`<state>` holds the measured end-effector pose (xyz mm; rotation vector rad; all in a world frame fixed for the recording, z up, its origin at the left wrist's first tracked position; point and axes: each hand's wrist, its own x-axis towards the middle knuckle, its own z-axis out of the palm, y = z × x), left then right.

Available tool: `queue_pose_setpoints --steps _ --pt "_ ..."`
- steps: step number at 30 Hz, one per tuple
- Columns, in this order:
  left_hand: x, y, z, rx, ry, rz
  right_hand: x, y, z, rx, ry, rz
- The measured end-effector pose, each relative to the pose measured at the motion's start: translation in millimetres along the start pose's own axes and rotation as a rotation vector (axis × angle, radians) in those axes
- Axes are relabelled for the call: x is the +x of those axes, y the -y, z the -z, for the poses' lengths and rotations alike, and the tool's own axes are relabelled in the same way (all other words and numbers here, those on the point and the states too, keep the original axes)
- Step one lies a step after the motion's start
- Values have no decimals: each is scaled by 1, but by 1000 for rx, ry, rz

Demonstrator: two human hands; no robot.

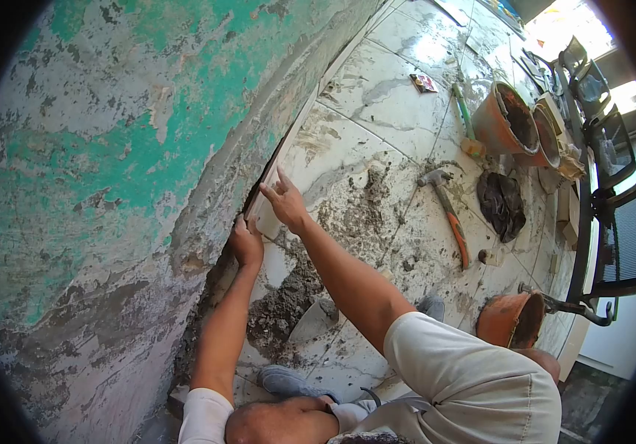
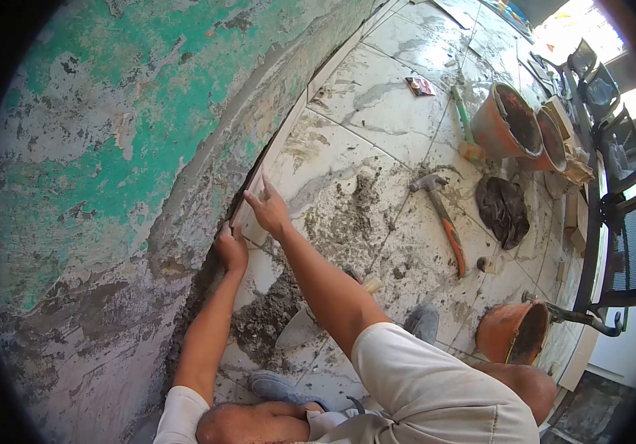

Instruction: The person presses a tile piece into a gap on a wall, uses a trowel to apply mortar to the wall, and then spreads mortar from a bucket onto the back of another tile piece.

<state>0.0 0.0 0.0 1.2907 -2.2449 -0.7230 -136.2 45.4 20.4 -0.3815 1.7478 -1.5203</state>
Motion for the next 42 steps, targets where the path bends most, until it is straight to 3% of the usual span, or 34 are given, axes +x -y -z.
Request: queue_pose_setpoints --steps 8,11,16,19,21,24,27,29,36,38,42 --pt "0 -13 -2 5 -81 67 -63 -10 37 -308 -18 30" --pt "1 -11 -5 39 -115 81 -74 -13 51 -266 -41 -14" --pt "1 -9 -3 133 -73 -2 -17 0 45 -227 -94 110" --pt "5 2 4 195 -13 -39 24 -4 27 3 -81 174" --pt "7 2 6 225 33 -51 38 -10 12 -159 -111 347" --pt "6 -2 3 287 2 -71 35 -12 3 -132 -140 302" --pt "7 0 -2 319 -12 6 33 -9 1 -163 -148 261" --pt "6 10 -12 256 10 194 33 -8 1 -165 -158 233" --pt "3 14 -23 198 -22 245 32 -7 -1 -146 -177 201" --pt "5 46 -42 -115 -135 352 31 -5 -1 -146 -189 201" --pt "1 31 -45 -121 -187 430 33 -7 -1 -124 -182 204"
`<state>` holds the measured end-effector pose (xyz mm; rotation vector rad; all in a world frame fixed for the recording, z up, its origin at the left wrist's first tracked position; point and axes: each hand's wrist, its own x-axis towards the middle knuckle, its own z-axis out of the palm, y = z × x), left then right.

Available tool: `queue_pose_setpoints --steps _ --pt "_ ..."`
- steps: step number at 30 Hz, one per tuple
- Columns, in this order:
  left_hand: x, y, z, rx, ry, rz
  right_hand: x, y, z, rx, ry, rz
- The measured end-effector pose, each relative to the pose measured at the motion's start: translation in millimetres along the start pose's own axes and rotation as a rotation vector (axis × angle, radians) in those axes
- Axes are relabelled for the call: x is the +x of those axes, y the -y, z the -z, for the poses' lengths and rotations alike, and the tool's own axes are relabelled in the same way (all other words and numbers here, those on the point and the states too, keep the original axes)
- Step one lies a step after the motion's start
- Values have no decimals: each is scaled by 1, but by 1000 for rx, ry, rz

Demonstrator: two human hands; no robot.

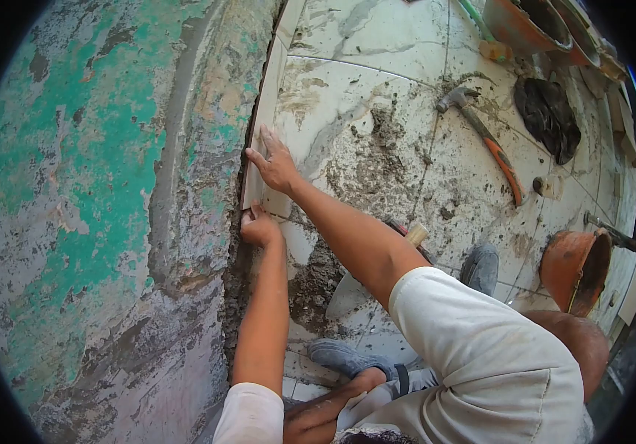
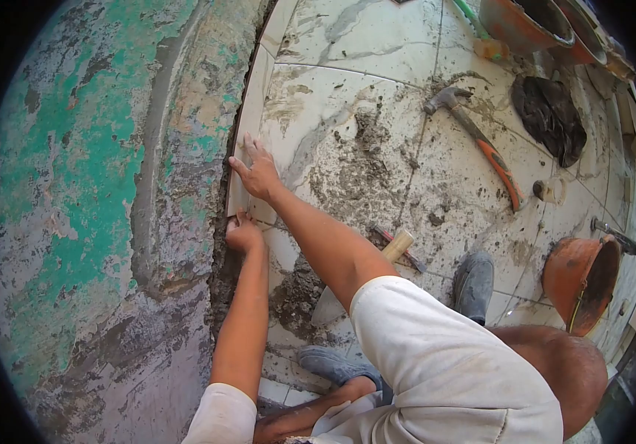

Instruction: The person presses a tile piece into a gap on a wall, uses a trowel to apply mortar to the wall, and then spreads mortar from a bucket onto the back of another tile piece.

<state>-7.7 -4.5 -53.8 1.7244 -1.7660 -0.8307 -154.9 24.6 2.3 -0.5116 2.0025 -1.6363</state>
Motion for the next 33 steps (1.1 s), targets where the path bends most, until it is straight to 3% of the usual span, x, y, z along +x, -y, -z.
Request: queue_pose_setpoints --steps 3,5,8,33 --pt "-4 -5 1 -101 -27 11 2 -5 -2 20 -1 22" --pt "-22 -48 18 -181 114 176 2 -6 -3 19 -2 20" --pt "-20 -45 17 -345 130 204 2 -5 -3 3 -14 28" --pt "-25 -55 21 -355 92 197 -5 4 -3 -45 -36 12"
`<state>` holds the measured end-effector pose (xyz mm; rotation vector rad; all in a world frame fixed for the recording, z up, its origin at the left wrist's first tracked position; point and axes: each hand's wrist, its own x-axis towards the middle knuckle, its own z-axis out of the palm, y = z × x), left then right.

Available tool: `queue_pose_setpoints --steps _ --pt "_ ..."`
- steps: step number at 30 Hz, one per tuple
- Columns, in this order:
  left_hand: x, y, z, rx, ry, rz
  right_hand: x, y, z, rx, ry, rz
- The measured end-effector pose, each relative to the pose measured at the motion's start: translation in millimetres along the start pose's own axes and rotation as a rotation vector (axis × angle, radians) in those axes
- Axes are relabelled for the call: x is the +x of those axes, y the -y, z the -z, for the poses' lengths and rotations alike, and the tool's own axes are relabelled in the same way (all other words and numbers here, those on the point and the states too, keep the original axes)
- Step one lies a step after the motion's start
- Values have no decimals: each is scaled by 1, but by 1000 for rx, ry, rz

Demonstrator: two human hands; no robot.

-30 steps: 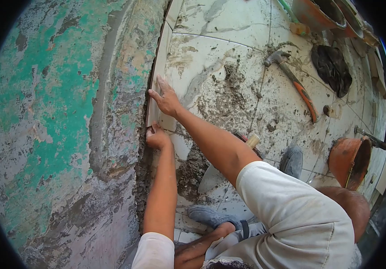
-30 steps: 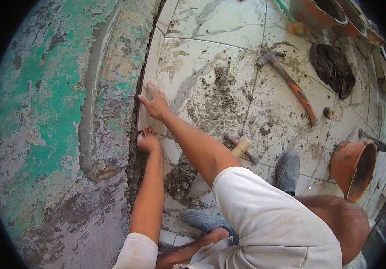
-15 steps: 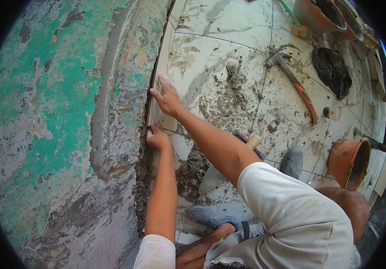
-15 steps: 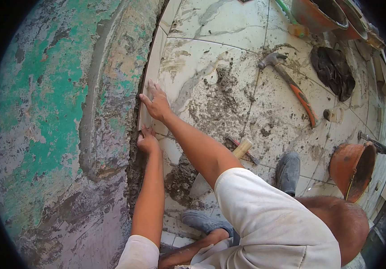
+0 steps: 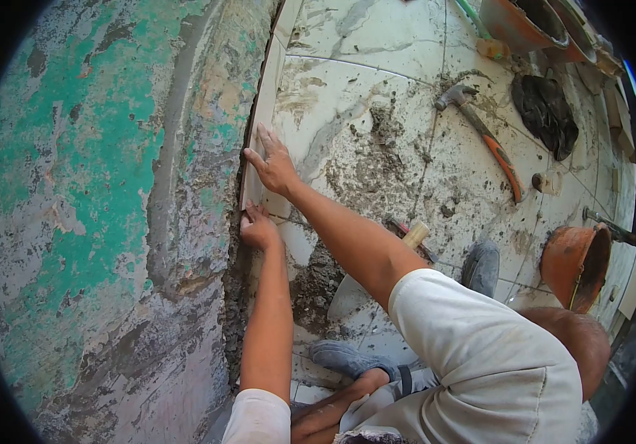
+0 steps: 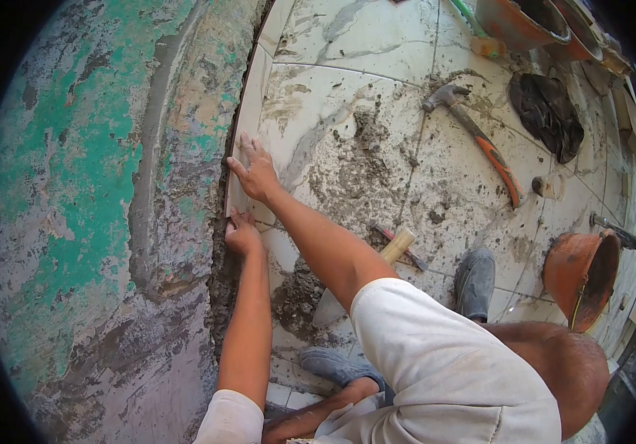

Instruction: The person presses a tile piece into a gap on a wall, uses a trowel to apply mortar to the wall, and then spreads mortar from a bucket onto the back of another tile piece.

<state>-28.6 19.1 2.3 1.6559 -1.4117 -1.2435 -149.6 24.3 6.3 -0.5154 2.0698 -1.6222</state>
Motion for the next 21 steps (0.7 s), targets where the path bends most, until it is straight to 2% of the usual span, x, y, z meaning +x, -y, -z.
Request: queue_pose_setpoints --steps 21 --pt "3 4 2 16 0 0 -1 0 0 7 1 17"
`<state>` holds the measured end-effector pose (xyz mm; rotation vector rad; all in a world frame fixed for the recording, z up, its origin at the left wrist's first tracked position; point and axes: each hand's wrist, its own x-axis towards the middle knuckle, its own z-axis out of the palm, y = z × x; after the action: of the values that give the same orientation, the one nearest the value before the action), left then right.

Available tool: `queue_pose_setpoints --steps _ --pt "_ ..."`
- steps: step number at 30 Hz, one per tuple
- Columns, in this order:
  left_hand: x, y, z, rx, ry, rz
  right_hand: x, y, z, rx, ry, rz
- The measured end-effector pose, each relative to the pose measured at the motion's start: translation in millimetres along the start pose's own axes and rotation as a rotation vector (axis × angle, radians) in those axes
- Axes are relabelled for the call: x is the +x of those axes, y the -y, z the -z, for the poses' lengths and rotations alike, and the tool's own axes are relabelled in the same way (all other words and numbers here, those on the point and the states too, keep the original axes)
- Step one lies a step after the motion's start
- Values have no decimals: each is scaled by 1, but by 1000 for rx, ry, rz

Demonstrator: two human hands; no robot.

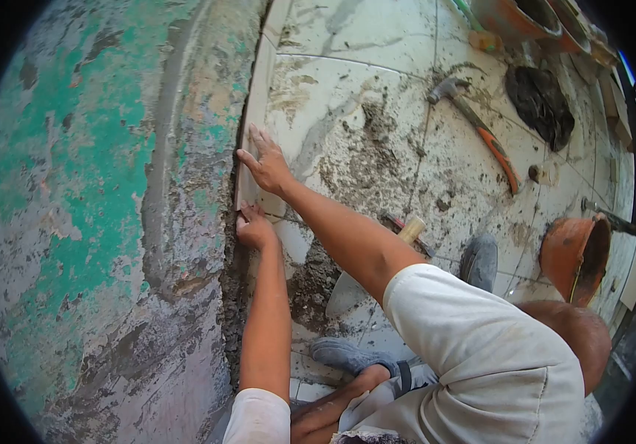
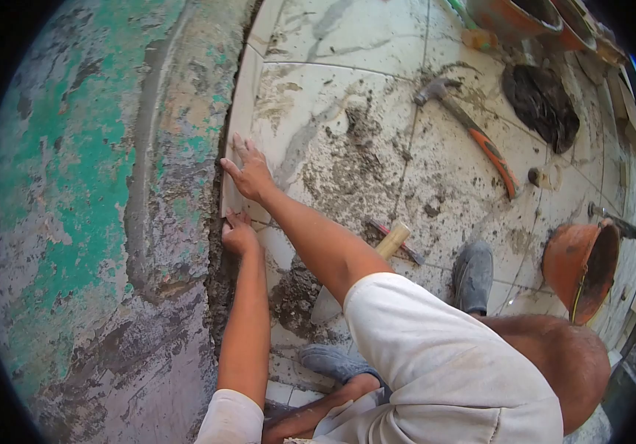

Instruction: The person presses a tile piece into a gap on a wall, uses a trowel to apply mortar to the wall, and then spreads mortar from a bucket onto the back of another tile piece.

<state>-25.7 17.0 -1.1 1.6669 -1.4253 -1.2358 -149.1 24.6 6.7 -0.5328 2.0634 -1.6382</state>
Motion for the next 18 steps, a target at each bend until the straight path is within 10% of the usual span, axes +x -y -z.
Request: queue_pose_setpoints --steps 10,15,18 --pt "1 4 5 -12 107 -35 -2 10 8 -91 -26 6" --pt "-2 9 21 707 126 -518 -12 45 40 -97 74 -266" --pt "-11 10 23 596 219 -761 -9 33 40 -143 3 -326"
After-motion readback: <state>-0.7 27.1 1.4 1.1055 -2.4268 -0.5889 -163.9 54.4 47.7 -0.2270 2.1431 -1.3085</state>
